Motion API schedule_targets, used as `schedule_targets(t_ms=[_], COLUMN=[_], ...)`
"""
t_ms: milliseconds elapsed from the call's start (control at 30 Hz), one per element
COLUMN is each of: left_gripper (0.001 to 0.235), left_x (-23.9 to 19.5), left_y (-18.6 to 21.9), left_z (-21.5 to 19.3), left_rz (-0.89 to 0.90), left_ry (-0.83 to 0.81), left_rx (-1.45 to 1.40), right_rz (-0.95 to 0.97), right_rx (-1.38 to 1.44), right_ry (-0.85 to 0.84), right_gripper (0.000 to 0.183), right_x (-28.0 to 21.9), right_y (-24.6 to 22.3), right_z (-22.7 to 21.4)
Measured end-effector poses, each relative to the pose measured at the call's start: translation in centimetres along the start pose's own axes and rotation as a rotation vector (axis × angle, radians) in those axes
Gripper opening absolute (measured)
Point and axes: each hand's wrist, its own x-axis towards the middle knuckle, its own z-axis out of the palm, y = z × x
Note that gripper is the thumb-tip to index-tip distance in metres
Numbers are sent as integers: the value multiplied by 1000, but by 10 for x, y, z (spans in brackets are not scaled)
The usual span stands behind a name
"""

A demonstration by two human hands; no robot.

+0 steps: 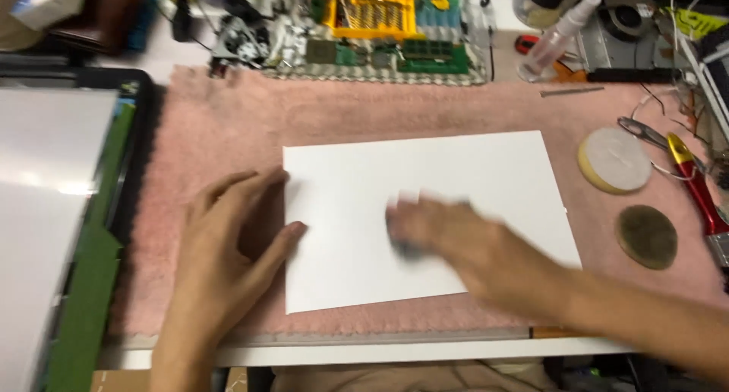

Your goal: The person cleans a white sheet of paper on a pink towel using a brush, then rubs the surface with their hands, and finally wipes it with a cloth and a round pad. The person handles the paper and cleaning tools throughout the process.

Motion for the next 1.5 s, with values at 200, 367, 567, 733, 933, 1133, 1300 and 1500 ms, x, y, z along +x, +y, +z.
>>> schedule_targets(t_ms=[200, 367, 567, 733, 933, 1133, 1300, 1500], left_gripper=[67, 69, 70, 68, 69, 71, 69, 43], left_x=[0, 1, 0, -1, -4, -2, -6, -5], left_y=[4, 5, -4, -15, -29, -29, -30, -10], left_z=[-1, 0, 4, 11, 18, 22, 30, 41], left_rz=[-59, -43, -9, -11, 17, -69, -46, 163], left_ry=[-15, 1, 20, 30, 77, 108, 152, 275], left_rx=[34, 52, 72, 125, 125, 146, 154, -132], right_rz=[-32, 306, 350, 282, 466, 500, 438, 598], right_rx=[511, 14, 276, 499, 261, 63, 69, 522], right_ry=[-323, 134, -52, -331, -63, 38, -104, -218], right_gripper=[46, 41, 51, 51, 49, 60, 84, 71], right_x=[-31, 26, -19, -75, -38, -40, -97, -121], right_y=[-26, 65, 23, -30, 39, 62, -12, -35], right_z=[-27, -49, -39, -60, -87, -66, -62, -104])
